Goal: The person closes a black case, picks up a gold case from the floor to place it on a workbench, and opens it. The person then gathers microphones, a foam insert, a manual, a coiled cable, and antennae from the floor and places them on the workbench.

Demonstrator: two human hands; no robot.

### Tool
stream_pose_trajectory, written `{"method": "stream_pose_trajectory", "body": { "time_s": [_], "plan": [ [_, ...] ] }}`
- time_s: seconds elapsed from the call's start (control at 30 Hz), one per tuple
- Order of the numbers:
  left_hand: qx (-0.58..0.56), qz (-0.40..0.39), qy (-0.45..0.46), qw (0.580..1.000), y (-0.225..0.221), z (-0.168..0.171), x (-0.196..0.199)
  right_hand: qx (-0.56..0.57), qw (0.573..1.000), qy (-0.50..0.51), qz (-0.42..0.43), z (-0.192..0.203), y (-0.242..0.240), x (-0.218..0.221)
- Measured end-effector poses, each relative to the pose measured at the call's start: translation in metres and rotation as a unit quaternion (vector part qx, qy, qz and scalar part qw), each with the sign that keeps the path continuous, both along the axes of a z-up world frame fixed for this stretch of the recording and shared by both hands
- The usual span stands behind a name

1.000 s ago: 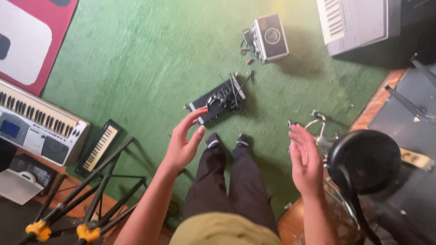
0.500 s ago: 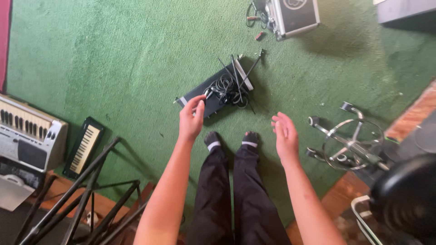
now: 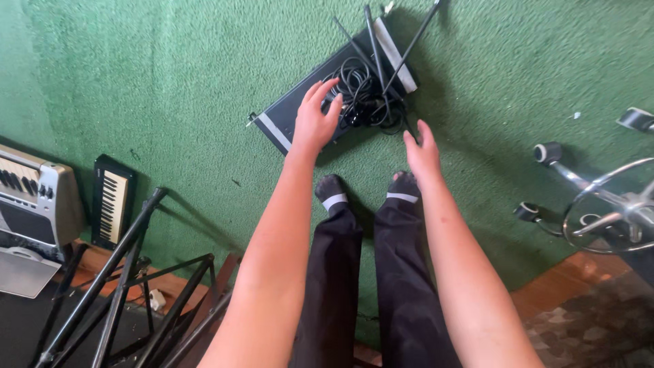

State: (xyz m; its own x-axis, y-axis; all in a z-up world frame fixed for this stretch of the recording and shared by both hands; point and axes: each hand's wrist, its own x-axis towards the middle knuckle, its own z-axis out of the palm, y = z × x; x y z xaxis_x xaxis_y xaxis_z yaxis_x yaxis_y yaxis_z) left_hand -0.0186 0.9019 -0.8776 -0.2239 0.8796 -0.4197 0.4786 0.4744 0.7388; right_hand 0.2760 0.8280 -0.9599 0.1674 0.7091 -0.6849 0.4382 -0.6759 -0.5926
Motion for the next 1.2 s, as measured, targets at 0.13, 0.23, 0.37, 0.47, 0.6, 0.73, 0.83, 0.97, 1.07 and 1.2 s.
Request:
{"method": "stream_pose_trajectory", "body": {
  "time_s": [0.13, 0.23, 0.37, 0.47, 0.6, 0.73, 0.83, 0.97, 1.07, 1.2],
  "plan": [
    [-0.102, -0.032, 0.04, 0.993, 0.007, -0.036, 0.018, -0.01, 0.997, -0.048, 0.064, -0.035, 0.003, -0.02],
    [-0.107, 0.003, 0.006, 0.994, 0.004, -0.057, 0.026, -0.034, 0.999, -0.008, 0.022, -0.054, 0.007, -0.04],
    [-0.136, 0.013, -0.004, 0.991, -0.008, -0.076, 0.032, -0.118, 0.99, 0.051, -0.054, -0.062, 0.002, -0.054],
    [-0.163, 0.016, -0.002, 0.986, -0.01, -0.082, 0.031, -0.09, 0.985, 0.117, -0.092, -0.058, 0.005, -0.057],
    [-0.234, 0.039, -0.004, 0.971, -0.023, -0.075, 0.035, -0.03, 0.998, -0.032, 0.04, -0.035, 0.006, -0.065],
    [-0.327, 0.066, -0.018, 0.943, -0.029, -0.075, 0.036, -0.145, 0.987, -0.045, -0.045, -0.012, 0.01, -0.084],
    [-0.368, 0.087, -0.051, 0.925, -0.044, -0.081, 0.037, -0.23, 0.967, 0.026, -0.109, -0.005, 0.004, -0.093],
    [-0.325, 0.07, -0.052, 0.942, -0.061, -0.1, 0.041, -0.088, 0.994, -0.06, 0.026, -0.006, -0.01, -0.104],
    [-0.311, 0.078, -0.065, 0.945, -0.088, -0.106, 0.047, -0.059, 0.984, -0.147, 0.086, 0.0, -0.035, -0.108],
    [-0.313, 0.139, -0.151, 0.927, -0.102, -0.092, 0.045, 0.014, 0.997, -0.049, 0.063, 0.019, -0.041, -0.106]
  ]
}}
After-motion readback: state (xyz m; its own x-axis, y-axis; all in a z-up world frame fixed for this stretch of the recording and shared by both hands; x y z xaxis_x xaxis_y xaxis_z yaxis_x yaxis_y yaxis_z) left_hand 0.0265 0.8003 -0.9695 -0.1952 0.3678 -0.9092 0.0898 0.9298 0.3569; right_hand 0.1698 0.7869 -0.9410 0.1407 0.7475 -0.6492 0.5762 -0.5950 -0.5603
